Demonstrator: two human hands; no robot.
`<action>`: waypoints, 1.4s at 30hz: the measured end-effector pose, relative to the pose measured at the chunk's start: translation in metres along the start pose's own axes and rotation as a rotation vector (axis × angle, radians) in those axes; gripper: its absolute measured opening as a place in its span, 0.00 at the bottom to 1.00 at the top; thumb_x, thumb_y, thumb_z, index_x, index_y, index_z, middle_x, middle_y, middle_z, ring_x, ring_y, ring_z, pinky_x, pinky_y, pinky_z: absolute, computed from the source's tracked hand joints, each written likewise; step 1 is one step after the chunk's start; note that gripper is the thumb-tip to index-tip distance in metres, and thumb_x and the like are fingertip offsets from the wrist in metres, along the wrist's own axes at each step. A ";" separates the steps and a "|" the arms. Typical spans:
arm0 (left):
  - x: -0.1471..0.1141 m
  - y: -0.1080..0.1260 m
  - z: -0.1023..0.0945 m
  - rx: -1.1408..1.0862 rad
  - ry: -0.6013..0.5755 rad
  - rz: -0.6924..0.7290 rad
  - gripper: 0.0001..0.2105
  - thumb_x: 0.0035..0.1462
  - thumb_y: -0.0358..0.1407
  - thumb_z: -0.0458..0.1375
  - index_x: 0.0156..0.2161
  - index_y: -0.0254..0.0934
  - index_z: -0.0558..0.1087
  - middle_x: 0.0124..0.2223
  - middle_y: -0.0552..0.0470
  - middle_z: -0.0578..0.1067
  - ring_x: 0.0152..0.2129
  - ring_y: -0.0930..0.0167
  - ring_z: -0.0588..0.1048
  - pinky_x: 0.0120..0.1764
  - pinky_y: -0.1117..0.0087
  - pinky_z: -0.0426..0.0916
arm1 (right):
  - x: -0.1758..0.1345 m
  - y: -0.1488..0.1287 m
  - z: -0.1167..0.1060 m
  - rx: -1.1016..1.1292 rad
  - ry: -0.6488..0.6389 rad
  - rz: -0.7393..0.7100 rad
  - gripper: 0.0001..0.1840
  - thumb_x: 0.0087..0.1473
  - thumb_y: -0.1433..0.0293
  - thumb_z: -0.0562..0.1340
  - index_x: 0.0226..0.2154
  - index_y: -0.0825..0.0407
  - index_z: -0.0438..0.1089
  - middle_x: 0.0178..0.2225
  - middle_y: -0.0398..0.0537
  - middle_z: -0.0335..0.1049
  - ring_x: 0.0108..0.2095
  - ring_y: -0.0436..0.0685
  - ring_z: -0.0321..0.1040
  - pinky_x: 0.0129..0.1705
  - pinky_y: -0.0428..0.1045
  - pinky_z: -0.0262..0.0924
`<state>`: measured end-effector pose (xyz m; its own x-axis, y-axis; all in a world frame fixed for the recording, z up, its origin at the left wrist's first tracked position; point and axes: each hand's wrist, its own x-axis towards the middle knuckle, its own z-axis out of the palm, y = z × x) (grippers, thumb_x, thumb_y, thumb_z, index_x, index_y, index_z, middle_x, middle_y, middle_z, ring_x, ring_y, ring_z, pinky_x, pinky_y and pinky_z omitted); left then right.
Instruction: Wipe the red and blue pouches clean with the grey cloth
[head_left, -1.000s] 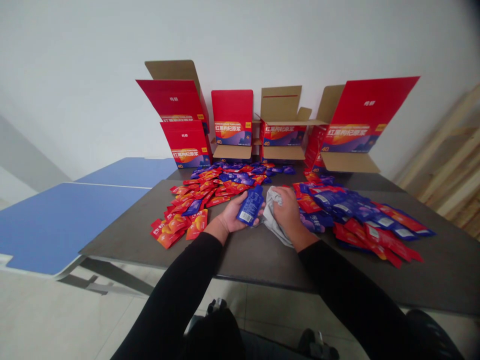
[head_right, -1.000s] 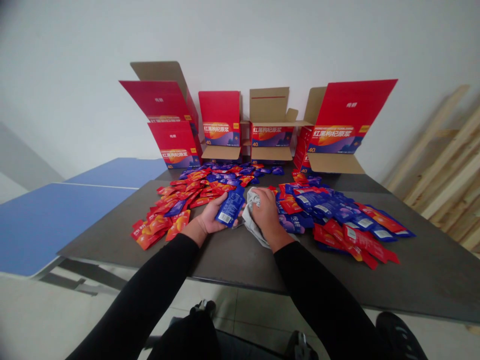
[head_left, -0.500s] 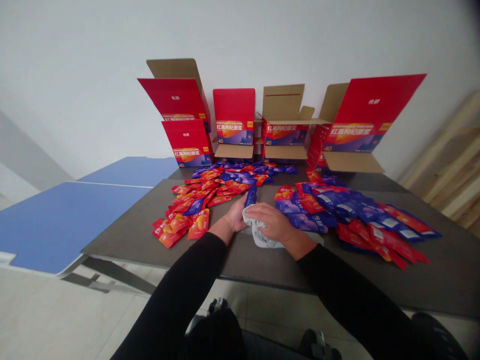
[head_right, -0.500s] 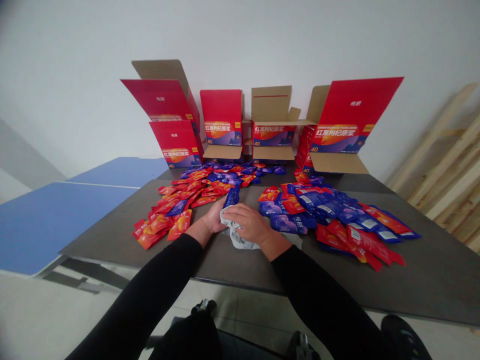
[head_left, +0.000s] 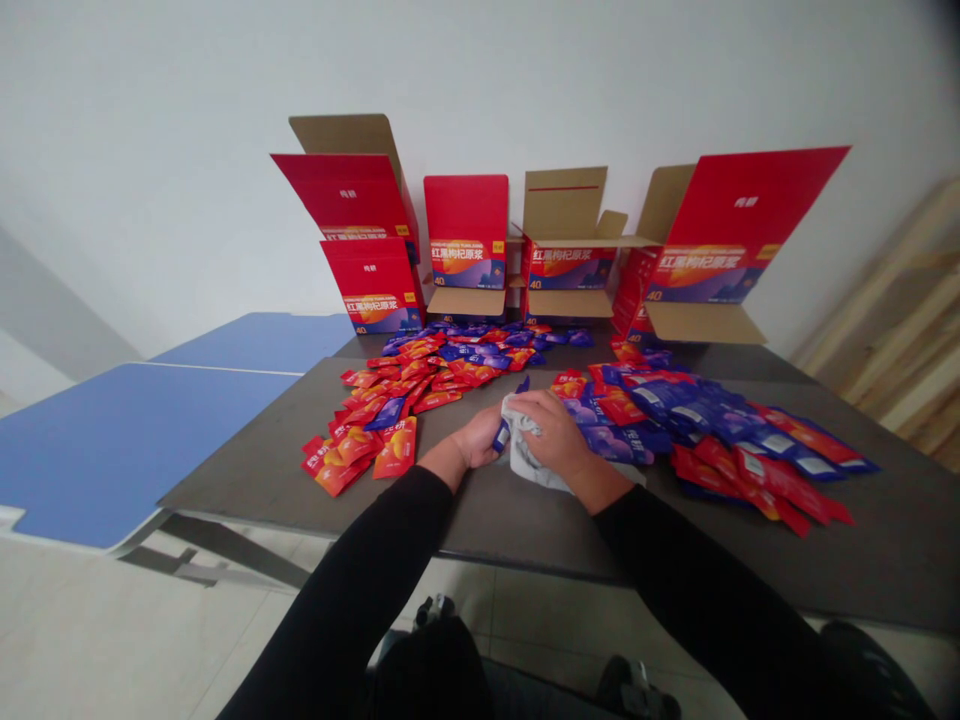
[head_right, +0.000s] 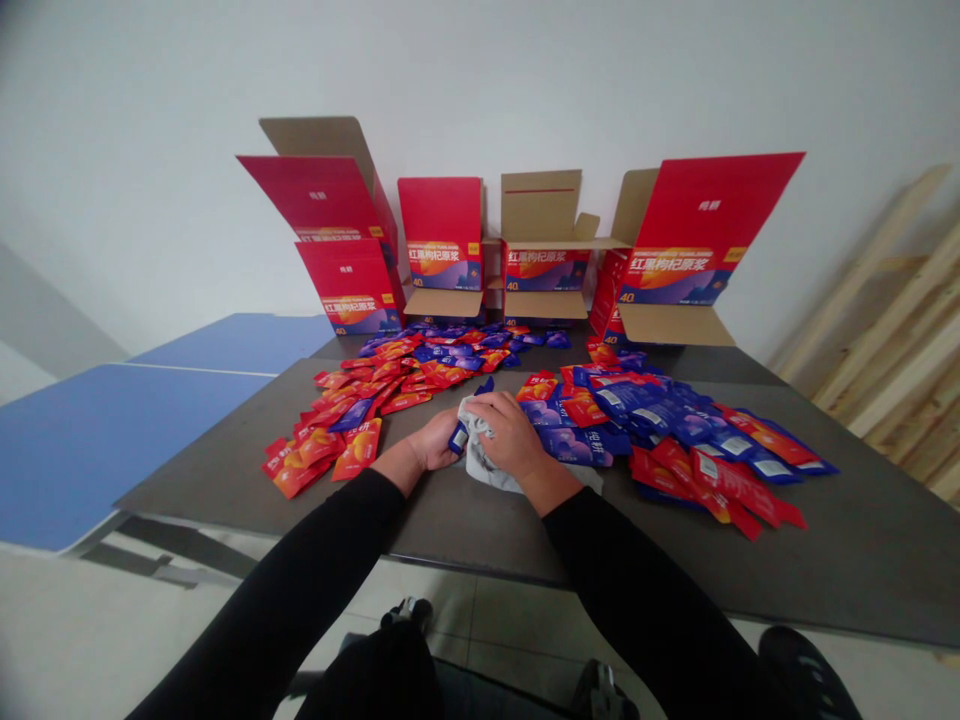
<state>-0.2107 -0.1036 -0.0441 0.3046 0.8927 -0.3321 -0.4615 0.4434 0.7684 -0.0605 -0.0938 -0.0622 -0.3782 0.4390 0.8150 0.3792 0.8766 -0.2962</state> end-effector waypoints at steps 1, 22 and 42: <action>-0.001 0.000 0.000 0.035 0.015 0.000 0.09 0.62 0.38 0.61 0.34 0.34 0.73 0.23 0.54 0.73 0.16 0.74 0.71 0.22 0.76 0.65 | 0.000 0.001 0.000 -0.009 0.024 0.027 0.26 0.49 0.81 0.58 0.48 0.47 0.75 0.45 0.51 0.74 0.47 0.63 0.69 0.52 0.60 0.68; -0.020 0.021 -0.011 -0.146 -0.326 -0.233 0.15 0.68 0.43 0.52 0.39 0.33 0.72 0.31 0.48 0.69 0.18 0.77 0.63 0.17 0.79 0.56 | 0.001 0.025 -0.004 -0.156 0.305 0.361 0.16 0.55 0.75 0.58 0.46 0.50 0.72 0.44 0.54 0.67 0.47 0.63 0.66 0.55 0.62 0.67; -0.002 0.029 -0.013 -0.355 0.040 0.156 0.12 0.66 0.32 0.53 0.49 0.28 0.74 0.37 0.43 0.80 0.31 0.67 0.81 0.38 0.68 0.77 | -0.002 0.013 -0.003 0.044 0.115 0.203 0.24 0.48 0.78 0.58 0.47 0.47 0.75 0.45 0.50 0.71 0.48 0.62 0.70 0.55 0.59 0.68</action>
<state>-0.2358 -0.0915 -0.0278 0.1780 0.9510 -0.2528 -0.7615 0.2958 0.5767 -0.0524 -0.0834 -0.0667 -0.1980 0.5838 0.7874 0.3997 0.7816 -0.4789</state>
